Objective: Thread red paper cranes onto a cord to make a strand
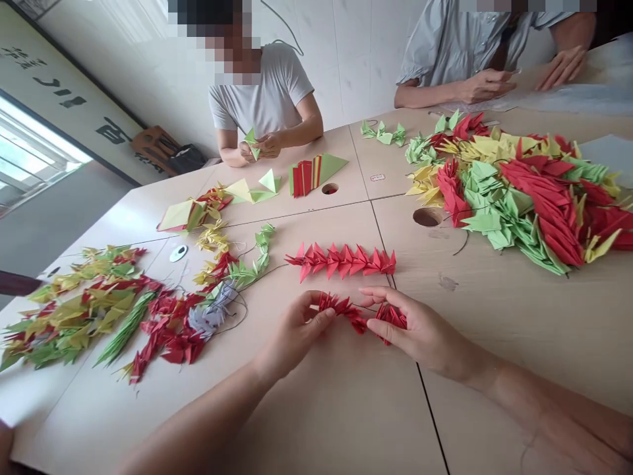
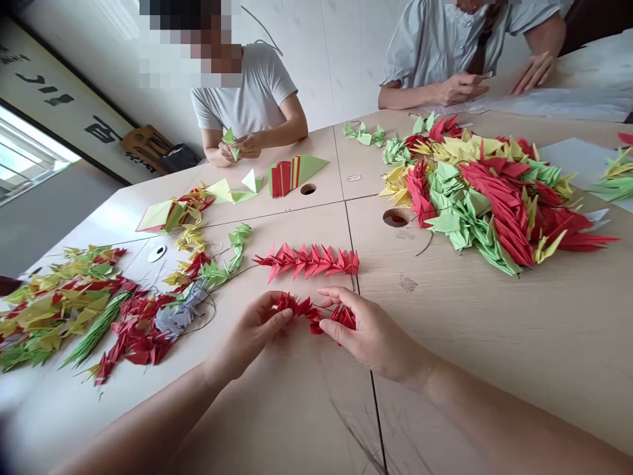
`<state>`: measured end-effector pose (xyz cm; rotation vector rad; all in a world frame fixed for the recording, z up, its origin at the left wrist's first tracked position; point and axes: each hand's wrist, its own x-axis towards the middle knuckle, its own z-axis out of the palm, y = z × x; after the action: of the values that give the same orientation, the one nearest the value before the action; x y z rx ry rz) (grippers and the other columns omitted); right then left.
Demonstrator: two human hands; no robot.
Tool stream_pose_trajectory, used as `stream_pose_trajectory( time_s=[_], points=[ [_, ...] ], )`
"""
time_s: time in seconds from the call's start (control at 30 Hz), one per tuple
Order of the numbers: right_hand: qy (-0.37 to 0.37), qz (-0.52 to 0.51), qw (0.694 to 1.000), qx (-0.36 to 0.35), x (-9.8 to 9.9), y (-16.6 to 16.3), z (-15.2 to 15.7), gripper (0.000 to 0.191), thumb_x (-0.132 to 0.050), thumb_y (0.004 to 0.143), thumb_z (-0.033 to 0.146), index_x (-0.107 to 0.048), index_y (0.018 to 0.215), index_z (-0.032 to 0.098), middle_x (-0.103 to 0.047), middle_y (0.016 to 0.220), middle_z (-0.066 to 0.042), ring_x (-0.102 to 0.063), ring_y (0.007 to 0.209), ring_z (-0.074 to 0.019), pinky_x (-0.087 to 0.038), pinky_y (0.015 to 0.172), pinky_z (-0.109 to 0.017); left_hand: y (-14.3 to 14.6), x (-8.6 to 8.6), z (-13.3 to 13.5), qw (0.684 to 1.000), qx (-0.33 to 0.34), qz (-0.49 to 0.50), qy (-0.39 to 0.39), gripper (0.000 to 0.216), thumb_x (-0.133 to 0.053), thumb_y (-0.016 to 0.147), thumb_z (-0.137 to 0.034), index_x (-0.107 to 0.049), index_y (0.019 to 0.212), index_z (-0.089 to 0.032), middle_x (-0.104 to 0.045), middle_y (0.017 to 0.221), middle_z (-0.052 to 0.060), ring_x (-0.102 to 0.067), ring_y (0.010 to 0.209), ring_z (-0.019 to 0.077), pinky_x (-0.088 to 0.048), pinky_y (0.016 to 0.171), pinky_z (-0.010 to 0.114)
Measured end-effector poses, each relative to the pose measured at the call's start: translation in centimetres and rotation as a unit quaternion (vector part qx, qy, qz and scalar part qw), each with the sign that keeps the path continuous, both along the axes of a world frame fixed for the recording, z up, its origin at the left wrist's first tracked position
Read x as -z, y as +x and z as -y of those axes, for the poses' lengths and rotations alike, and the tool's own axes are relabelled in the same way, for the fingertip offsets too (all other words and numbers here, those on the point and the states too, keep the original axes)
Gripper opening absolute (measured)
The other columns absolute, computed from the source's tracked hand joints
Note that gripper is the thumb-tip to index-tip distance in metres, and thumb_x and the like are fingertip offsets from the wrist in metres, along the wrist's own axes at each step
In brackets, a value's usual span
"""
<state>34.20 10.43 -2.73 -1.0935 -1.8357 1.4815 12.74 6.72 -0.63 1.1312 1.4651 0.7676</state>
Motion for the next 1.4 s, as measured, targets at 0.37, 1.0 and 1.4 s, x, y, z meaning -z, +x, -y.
stream_pose_trajectory(
  time_s=[0.37, 1.0, 1.4],
  points=[
    [0.105, 0.078, 0.99, 0.06, 0.2, 0.3, -0.1, 0.041, -0.053, 0.086, 0.044, -0.056, 0.122, 0.023, -0.067, 0.117, -0.008, -0.068, 0.088, -0.0208, -0.058, 0.074, -0.034, -6.0, 0.5, 0.1, 0.987, -0.121, -0.105, 0.005, 0.052, -0.064, 0.075, -0.059, -0.061, 0.104, -0.016, -0.049, 0.06, -0.005, -0.043, 0.052, 0.0086, -0.033, 0.046, 0.019],
    [0.234, 0.215, 0.936, 0.152, 2.2, 2.4, -2.3, 0.026, -0.052, 0.084, 0.043, -0.067, 0.097, 0.026, -0.073, 0.09, -0.001, -0.068, 0.073, -0.0191, -0.051, 0.064, -0.031, -8.6, 2.0, -0.2, 0.958, -0.2, -0.195, 0.067, 0.041, -0.067, 0.074, -0.049, -0.06, 0.1, -0.018, -0.048, 0.059, -0.007, -0.034, 0.041, 0.0054, -0.029, 0.04, 0.019],
    [0.06, 0.133, 0.984, 0.098, 2.7, 4.1, -2.3, 0.037, -0.056, 0.081, 0.055, -0.066, 0.1, 0.025, -0.072, 0.096, -0.004, -0.069, 0.079, -0.0193, -0.059, 0.066, -0.026, -9.0, 1.8, -0.1, 0.965, -0.182, -0.176, 0.073, 0.045, -0.069, 0.073, -0.047, -0.063, 0.107, -0.019, -0.06, 0.072, -0.002, -0.047, 0.047, 0.0076, -0.038, 0.042, 0.019]
  ],
)
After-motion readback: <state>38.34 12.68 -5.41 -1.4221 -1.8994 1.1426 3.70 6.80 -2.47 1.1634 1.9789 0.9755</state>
